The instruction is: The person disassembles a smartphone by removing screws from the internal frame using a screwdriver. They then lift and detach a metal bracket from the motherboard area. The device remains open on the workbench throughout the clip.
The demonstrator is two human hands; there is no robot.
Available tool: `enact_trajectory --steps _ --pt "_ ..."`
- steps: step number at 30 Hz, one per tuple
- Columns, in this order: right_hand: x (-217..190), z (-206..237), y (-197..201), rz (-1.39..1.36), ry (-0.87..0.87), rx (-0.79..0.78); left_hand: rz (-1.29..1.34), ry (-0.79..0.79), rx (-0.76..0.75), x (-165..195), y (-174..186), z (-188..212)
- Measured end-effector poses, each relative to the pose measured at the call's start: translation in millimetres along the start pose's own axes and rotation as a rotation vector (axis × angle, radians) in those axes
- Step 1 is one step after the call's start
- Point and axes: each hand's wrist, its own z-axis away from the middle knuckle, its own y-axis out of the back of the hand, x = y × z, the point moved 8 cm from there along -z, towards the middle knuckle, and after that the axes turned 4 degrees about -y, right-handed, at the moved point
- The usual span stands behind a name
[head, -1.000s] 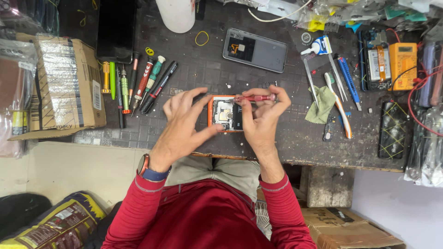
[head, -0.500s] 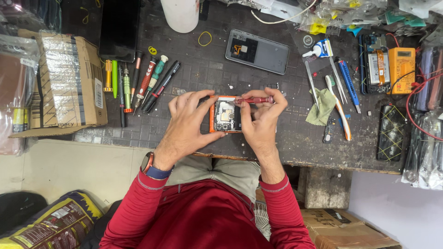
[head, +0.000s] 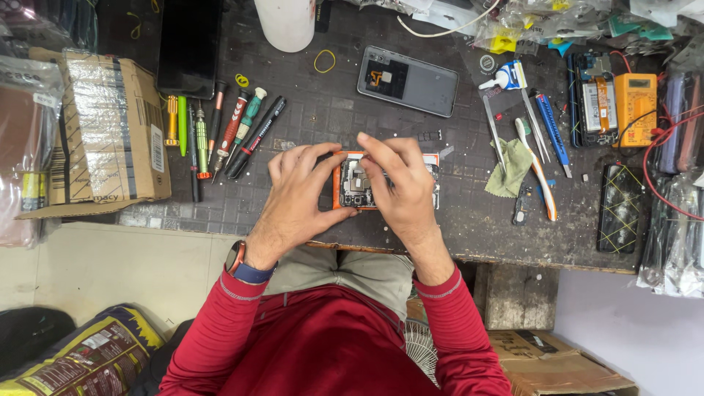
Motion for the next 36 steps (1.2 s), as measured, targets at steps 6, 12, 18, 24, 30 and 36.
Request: enact_trajectory --steps 6,12,18,24,30,36 --pt "0 -6 1 -0.141 -0.051 -0.104 0.004 0.000 0.007 1 2 0" --pt "22 1 -11 -0.282 -0.146 -0.086 0.013 0.001 0.009 2 3 0" --pt "51 19 -17 -0.474 -0.283 0.029 -0.006 -0.002 0.007 1 2 0" --pt "56 22 -19 -0.458 -0.270 0.034 -0.012 -0.006 0.009 1 2 -1" --pt "35 12 -16 -0.332 -0.104 -0.024 -0.002 -0.008 0.016 1 3 0" --pt "2 -8 9 -0.006 0.065 -0.047 -0.010 -0.011 0.015 0 3 0"
